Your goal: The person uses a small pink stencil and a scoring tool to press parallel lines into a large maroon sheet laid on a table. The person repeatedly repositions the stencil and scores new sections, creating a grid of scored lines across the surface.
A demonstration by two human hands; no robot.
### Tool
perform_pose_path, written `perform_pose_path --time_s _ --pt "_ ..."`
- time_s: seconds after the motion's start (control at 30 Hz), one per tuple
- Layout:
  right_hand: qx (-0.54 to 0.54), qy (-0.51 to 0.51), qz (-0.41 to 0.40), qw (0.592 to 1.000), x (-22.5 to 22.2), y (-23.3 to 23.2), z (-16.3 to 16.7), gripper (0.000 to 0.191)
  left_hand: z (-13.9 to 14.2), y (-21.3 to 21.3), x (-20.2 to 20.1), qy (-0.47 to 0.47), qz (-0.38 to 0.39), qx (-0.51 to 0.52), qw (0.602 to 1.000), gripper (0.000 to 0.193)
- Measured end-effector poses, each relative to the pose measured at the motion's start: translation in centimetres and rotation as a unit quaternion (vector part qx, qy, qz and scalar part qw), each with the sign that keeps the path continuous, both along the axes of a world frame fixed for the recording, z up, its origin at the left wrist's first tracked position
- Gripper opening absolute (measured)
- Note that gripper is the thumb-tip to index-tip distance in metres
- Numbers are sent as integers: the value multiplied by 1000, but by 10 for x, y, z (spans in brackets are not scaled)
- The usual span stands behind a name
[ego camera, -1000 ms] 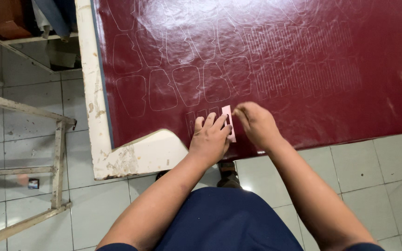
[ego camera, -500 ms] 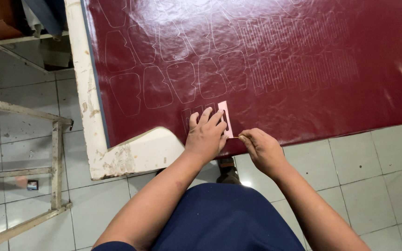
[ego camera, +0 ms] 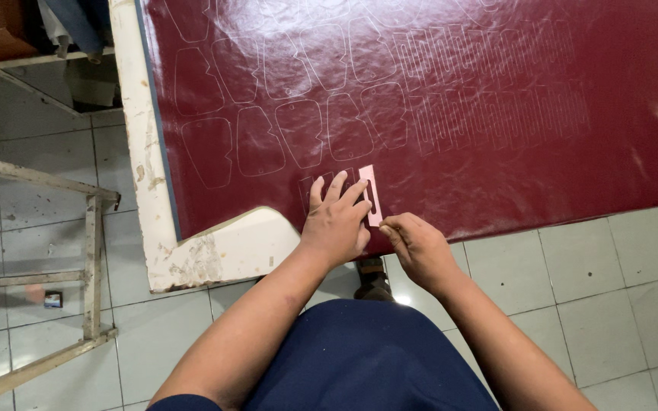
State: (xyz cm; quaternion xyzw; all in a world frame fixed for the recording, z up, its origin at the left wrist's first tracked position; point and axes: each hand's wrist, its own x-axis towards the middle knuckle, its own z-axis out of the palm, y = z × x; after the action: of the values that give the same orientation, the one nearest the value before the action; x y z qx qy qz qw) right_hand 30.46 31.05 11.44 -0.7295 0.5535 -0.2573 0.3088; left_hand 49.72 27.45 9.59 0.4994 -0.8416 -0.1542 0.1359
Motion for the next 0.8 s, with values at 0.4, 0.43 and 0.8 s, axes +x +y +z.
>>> perform_pose_path --time_s 0.4,0.43,0.8 --pt "-73 29 24 997 11 -11 3 14 1 -6 -2 11 11 12 1000 41" --pt "-72 27 21 997 12 -13 3 14 0 -7 -3 8 12 19 1000 41" --pt "-88 -5 -28 996 20 -47 -7 14 -1 -11 -6 29 84 122 989 80"
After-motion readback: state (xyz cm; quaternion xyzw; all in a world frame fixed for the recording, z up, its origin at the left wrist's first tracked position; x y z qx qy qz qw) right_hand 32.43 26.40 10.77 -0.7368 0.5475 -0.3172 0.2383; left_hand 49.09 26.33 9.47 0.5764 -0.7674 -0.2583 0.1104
